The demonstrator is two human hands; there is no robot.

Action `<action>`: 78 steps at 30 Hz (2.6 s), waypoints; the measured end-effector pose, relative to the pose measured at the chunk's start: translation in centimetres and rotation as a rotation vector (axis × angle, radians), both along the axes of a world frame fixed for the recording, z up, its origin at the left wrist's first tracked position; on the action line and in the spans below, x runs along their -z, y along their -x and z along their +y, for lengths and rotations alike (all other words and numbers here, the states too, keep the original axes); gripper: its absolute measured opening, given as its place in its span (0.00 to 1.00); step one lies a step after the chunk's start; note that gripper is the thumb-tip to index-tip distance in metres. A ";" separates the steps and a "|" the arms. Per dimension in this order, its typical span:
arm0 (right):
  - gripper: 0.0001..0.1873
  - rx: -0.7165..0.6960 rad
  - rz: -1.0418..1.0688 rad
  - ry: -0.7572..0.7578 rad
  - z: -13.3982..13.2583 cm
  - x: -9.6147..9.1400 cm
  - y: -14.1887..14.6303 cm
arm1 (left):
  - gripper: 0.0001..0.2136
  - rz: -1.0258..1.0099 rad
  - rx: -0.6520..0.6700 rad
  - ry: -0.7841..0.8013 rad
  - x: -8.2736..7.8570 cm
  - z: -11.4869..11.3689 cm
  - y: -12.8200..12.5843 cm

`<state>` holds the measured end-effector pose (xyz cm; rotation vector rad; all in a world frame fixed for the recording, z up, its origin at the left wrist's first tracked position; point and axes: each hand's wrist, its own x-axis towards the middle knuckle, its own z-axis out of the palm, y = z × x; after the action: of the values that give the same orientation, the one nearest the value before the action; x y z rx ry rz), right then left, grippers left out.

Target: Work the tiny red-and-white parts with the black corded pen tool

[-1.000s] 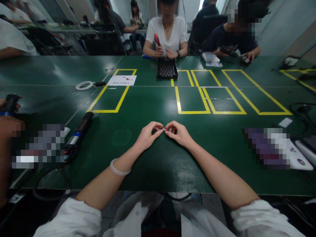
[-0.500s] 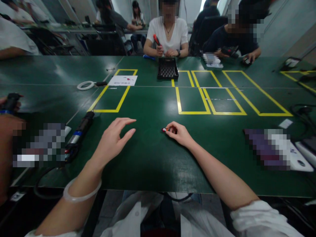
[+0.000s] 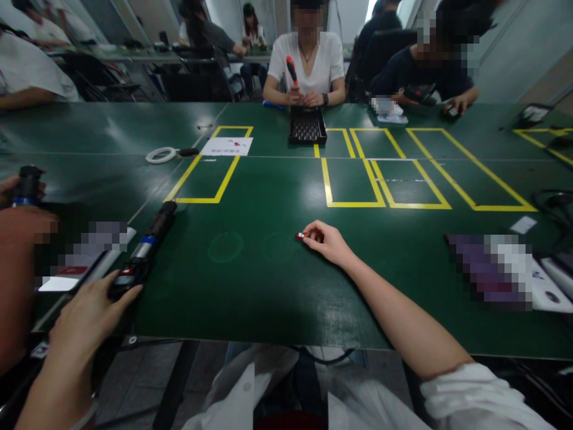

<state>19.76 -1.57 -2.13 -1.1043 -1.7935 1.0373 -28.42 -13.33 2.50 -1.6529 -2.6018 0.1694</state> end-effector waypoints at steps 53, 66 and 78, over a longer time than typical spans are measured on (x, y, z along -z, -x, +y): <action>0.02 0.014 -0.388 -0.392 -0.8 -0.4 0.5 | 0.21 -0.281 0.869 -0.051 0.3 10.1 -28.2; 0.07 -0.050 -0.384 -0.412 -0.2 0.2 0.1 | 0.21 -0.268 0.889 -0.112 1.0 9.7 -28.3; 0.05 -0.054 -0.363 -0.378 0.3 0.5 0.3 | 0.16 -0.213 0.835 -0.167 1.2 10.1 -29.1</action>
<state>19.45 -1.32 -2.66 -1.0546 -2.2040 0.5117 0.66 -3.26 1.26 -2.5969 -1.7358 -0.2649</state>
